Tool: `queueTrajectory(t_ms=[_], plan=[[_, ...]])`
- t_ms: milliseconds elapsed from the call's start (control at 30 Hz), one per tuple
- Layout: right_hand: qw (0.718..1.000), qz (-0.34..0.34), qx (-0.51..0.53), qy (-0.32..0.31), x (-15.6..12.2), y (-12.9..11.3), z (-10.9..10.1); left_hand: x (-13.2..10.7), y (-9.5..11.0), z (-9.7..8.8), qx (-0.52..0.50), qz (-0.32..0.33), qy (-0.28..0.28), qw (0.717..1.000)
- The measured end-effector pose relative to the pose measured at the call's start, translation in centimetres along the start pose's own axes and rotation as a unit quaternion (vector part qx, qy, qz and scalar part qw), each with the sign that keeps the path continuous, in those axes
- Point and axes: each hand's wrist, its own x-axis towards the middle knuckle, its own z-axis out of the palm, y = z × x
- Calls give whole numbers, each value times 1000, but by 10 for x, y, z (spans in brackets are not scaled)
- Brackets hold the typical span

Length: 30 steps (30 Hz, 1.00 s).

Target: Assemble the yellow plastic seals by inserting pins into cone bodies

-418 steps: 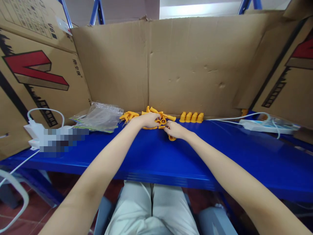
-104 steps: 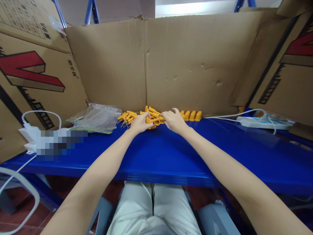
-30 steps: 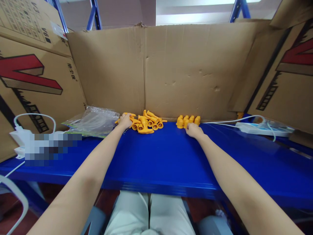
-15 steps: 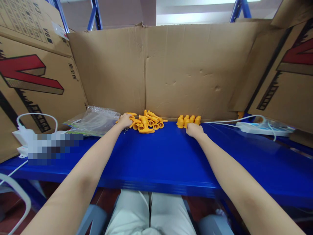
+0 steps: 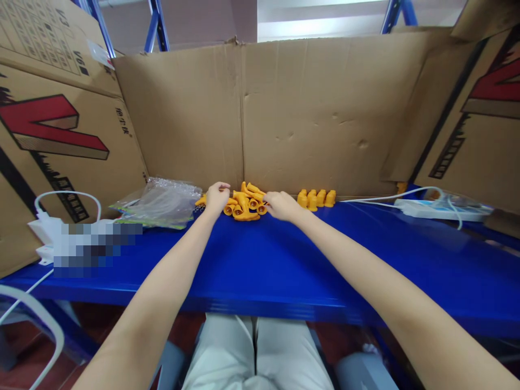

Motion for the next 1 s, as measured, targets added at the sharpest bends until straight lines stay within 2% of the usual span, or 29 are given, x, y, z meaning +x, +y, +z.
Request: queueTrajectory(t_ms=[100,233,467,667,800,900,1000], plan=[[995,-97,-15,14,20,-20,1,-13,-2,-1,25,67,-16,997],[989,-134,-56,22,43,-31,12,-22,-6,-6,93,150,-50,983],[985,-156,-68,17,58,-28,36,-23,-6,-3,162,191,-84,965],[972,-209,-99,34,60,-21,37,-23,-9,-2,175,193,-94,961],[969,-211,-107,67,58,-21,33,-26,-5,-5,176,221,-92,955],[971,-184,-120,98,54,-21,28,-32,3,-9,194,254,-87,944],[973,-152,-136,107,47,-18,17,-39,12,-12,236,260,-70,934]])
